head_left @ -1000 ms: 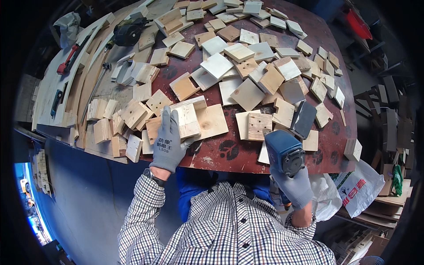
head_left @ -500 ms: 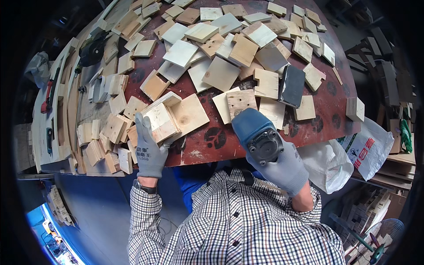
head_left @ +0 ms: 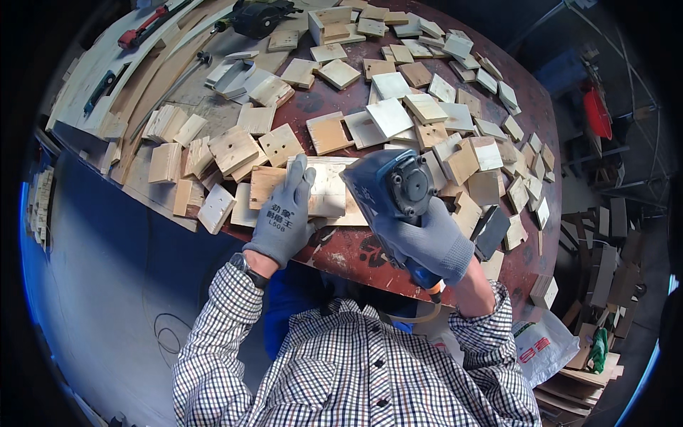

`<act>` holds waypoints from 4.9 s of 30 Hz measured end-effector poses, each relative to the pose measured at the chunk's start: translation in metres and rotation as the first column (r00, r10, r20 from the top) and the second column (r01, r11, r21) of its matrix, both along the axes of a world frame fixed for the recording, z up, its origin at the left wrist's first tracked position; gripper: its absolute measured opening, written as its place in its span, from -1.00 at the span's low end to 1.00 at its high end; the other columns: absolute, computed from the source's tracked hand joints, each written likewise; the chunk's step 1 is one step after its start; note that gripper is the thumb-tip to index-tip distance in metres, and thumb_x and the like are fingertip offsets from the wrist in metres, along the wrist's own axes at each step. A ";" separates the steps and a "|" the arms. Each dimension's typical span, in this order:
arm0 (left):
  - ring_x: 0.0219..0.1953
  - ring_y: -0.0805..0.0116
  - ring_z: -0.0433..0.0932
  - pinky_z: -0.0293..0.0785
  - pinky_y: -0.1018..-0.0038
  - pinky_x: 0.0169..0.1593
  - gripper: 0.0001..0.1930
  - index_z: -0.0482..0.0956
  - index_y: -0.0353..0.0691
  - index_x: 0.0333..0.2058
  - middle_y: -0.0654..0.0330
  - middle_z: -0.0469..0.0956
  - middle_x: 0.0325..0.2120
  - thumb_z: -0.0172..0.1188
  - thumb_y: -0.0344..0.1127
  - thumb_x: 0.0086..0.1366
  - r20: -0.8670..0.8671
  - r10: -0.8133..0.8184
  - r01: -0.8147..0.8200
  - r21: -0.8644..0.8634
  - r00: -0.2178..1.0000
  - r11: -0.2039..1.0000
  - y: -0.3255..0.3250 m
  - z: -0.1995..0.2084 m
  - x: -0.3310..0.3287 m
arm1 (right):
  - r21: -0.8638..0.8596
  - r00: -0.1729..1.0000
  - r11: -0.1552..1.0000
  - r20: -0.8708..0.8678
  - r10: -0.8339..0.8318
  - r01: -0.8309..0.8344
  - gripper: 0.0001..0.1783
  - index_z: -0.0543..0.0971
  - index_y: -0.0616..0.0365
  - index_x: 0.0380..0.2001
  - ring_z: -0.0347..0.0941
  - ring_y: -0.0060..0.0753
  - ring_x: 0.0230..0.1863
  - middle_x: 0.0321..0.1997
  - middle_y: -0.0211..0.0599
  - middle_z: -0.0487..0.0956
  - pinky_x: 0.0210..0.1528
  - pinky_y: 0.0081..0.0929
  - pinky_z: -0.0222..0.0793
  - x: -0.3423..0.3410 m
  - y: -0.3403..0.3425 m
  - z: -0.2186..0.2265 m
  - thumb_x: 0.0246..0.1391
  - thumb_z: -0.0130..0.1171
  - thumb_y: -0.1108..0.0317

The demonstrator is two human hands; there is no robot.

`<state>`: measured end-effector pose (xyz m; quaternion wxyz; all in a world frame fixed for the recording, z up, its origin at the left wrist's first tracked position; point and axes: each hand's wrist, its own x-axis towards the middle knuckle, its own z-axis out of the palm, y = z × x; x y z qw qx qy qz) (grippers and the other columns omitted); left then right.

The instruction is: The person assembles small wooden boxes by hand, using a nail gun to fasten the pieces together. They then sand the edges of the assembled boxes with a sanding block to smooth the surfaces.

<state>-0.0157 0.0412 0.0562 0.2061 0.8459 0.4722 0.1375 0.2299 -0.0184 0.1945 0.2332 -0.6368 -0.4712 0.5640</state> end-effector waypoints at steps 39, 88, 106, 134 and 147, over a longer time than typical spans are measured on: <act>0.41 -0.11 0.38 0.40 0.19 0.41 0.03 0.09 -0.27 0.47 -0.16 0.28 0.42 0.56 -0.19 0.16 0.369 -0.071 0.106 -0.075 0.927 0.992 0.020 -0.008 -0.025 | -0.107 0.926 0.954 0.232 0.297 -0.279 -0.48 0.58 0.14 0.12 0.62 -0.40 -0.13 -0.12 -0.26 0.67 0.02 -0.37 0.57 -0.008 0.065 0.008 0.10 0.33 0.19; 0.12 0.04 0.59 0.52 0.26 0.19 -0.39 0.37 -0.22 0.18 0.04 0.49 0.04 0.45 -0.29 0.23 0.451 -0.086 0.120 -0.048 0.888 0.992 0.023 -0.005 -0.018 | -0.075 0.934 0.953 0.191 0.301 -0.292 -0.63 0.69 0.23 -0.20 0.56 -0.40 -0.63 -0.55 -0.25 0.64 -0.50 -0.39 0.57 -0.042 0.028 -0.011 0.11 0.27 0.13; 0.52 -0.15 0.10 -0.04 0.01 0.56 0.10 0.21 -0.20 0.48 -0.09 0.26 0.43 0.42 0.32 0.11 -0.312 -0.200 0.287 0.262 0.929 0.921 0.022 0.029 0.005 | 0.595 0.452 0.525 0.284 -0.846 0.609 -0.43 0.30 0.30 0.27 0.60 -0.22 -0.22 -0.18 -0.18 0.60 -0.15 -0.35 0.55 0.170 -0.151 -0.075 0.33 0.18 0.23; 0.29 -0.13 0.27 0.09 -0.16 0.47 0.10 0.23 -0.38 0.42 -0.08 0.27 0.19 0.56 0.04 0.00 -0.177 -0.154 0.233 0.655 0.972 0.719 -0.029 0.026 0.014 | 0.589 -0.160 0.688 0.797 -0.583 0.425 -0.18 0.40 0.00 0.40 0.30 0.19 0.39 0.36 -0.03 0.41 0.31 0.18 0.30 0.224 -0.171 -0.126 0.20 0.25 -0.20; 0.16 0.14 0.40 0.39 -0.14 0.38 -0.53 0.40 0.30 0.28 0.23 0.36 0.01 0.22 0.07 0.45 0.067 -0.363 0.101 0.900 0.929 0.424 -0.124 0.066 0.026 | 0.660 0.988 0.746 0.037 -0.152 0.090 0.57 -0.01 0.36 0.53 0.33 0.02 0.45 0.45 0.21 0.28 0.46 -0.15 0.31 -0.018 -0.149 -0.012 -0.35 0.77 -0.13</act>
